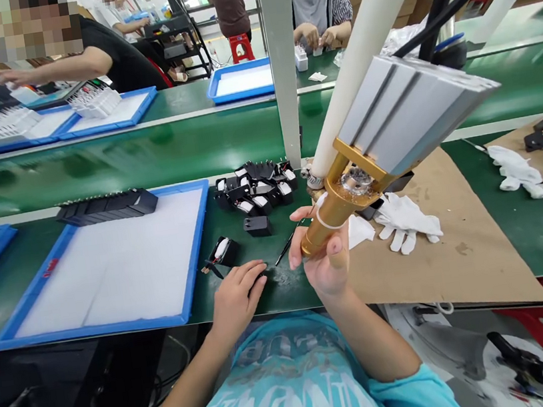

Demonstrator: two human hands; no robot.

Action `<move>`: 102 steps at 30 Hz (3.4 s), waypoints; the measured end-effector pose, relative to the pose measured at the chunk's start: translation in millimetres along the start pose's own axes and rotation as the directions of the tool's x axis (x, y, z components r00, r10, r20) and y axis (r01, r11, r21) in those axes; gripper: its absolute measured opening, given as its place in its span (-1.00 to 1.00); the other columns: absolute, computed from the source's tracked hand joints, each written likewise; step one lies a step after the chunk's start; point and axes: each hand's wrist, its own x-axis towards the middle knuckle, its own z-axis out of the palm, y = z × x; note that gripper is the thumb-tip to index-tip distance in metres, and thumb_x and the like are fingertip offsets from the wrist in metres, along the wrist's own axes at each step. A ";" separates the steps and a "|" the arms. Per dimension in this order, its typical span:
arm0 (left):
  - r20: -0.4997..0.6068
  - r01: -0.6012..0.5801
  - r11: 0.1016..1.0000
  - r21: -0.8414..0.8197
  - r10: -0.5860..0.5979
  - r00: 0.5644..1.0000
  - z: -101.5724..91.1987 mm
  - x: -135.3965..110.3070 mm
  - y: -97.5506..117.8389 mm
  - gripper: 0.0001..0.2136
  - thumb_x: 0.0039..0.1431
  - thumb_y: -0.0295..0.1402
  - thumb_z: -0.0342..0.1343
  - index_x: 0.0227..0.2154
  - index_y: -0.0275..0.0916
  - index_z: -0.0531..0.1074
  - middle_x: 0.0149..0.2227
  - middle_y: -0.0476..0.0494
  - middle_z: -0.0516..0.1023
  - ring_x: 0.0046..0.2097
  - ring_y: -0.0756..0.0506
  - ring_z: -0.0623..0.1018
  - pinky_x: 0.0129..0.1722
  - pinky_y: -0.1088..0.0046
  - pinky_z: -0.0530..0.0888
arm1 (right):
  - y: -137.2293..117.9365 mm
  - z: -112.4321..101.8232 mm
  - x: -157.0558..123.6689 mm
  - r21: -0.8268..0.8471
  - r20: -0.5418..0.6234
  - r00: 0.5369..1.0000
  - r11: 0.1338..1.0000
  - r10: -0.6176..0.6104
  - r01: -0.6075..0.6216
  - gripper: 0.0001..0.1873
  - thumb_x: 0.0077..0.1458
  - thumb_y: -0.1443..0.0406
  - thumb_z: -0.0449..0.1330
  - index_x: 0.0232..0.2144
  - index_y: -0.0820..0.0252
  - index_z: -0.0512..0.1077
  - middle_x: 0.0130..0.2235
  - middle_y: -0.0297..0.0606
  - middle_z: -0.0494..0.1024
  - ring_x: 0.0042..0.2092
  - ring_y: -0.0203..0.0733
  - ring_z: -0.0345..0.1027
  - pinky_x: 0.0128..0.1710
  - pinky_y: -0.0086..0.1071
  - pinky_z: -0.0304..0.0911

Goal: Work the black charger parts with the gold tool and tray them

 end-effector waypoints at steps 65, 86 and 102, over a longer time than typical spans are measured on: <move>-0.324 0.389 0.799 0.458 -0.258 0.910 -123.4 198.5 -201.8 -0.39 0.17 -0.16 0.11 0.20 -0.41 0.18 0.29 -0.58 0.11 0.36 -0.48 -0.03 0.26 -0.15 -0.07 | -1.1 -22.0 2.5 -0.070 -0.065 0.998 0.997 -0.026 0.021 -0.56 0.07 -0.09 0.13 -0.13 0.01 0.42 -0.15 -0.26 0.45 -0.65 -0.40 0.26 -0.75 -0.41 0.15; 0.253 -0.005 0.995 -0.099 0.030 0.967 -146.0 137.4 -33.3 -0.48 0.00 -0.16 0.30 0.03 -0.13 0.32 0.01 -0.09 0.52 -0.01 -0.14 0.55 0.05 0.33 0.46 | -0.5 -32.8 6.0 -0.036 -0.019 0.997 0.997 -0.072 0.071 -0.50 0.10 -0.08 0.11 0.02 -0.06 0.37 -0.14 -0.23 0.46 -0.65 -0.40 0.26 -0.78 -0.43 0.09; 0.272 0.159 0.915 -0.372 -0.056 0.961 -36.5 -19.3 -7.2 -0.41 0.14 -0.27 0.23 0.23 0.02 0.22 0.30 -0.20 0.21 0.27 -0.24 0.31 0.21 0.13 0.37 | -7.5 -26.6 -0.7 -0.010 0.027 0.994 0.994 -0.104 0.105 -0.58 0.09 -0.02 0.16 -0.03 -0.08 0.38 -0.15 -0.33 0.49 -0.67 -0.41 0.29 -0.80 -0.43 0.16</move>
